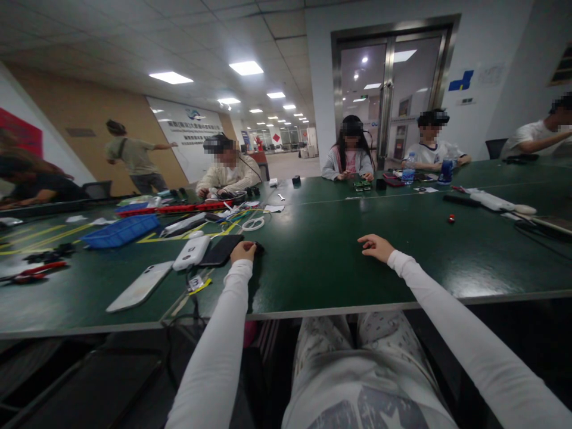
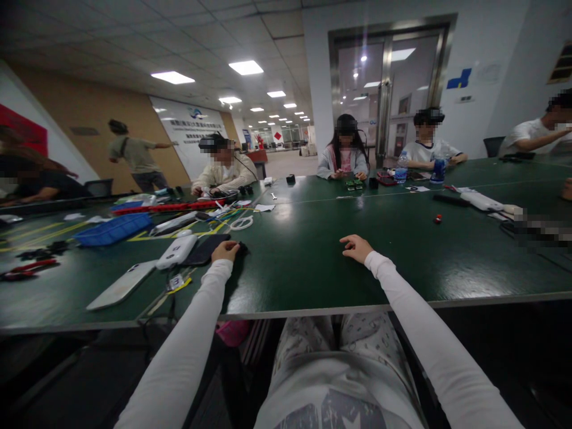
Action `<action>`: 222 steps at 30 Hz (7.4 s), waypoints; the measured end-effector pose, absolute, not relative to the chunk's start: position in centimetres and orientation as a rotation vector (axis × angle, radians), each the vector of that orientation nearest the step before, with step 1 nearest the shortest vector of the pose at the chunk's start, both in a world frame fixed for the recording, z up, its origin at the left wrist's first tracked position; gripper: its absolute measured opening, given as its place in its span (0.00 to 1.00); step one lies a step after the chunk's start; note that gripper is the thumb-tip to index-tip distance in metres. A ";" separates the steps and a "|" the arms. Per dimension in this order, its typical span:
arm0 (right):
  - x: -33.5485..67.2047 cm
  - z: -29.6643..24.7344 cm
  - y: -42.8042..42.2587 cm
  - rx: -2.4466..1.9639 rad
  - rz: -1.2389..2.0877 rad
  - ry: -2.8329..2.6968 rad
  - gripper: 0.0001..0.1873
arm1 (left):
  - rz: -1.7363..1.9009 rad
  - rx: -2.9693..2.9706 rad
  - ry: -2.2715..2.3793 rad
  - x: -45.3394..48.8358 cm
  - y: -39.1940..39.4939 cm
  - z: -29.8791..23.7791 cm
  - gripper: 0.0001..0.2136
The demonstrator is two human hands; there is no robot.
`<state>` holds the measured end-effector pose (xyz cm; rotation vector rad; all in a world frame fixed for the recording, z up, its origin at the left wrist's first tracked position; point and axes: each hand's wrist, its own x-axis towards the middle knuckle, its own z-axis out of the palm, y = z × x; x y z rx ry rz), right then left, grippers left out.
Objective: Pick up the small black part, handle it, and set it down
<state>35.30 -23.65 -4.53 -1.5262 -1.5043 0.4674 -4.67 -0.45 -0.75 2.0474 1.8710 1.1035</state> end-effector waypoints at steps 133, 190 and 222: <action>34.4 -2.7 -24.3 -1.482 0.386 -1.551 0.33 | 0.917 1.711 0.626 20.2 -14.8 -2.0 0.14; 35.3 -4.7 -23.7 -1.416 0.515 -1.373 0.23 | 1.215 2.018 1.936 -3.8 -1.8 -0.5 0.11; 35.3 -4.8 -23.5 -1.430 0.534 -1.361 0.21 | 1.169 2.015 1.929 -2.9 -2.1 -0.1 0.10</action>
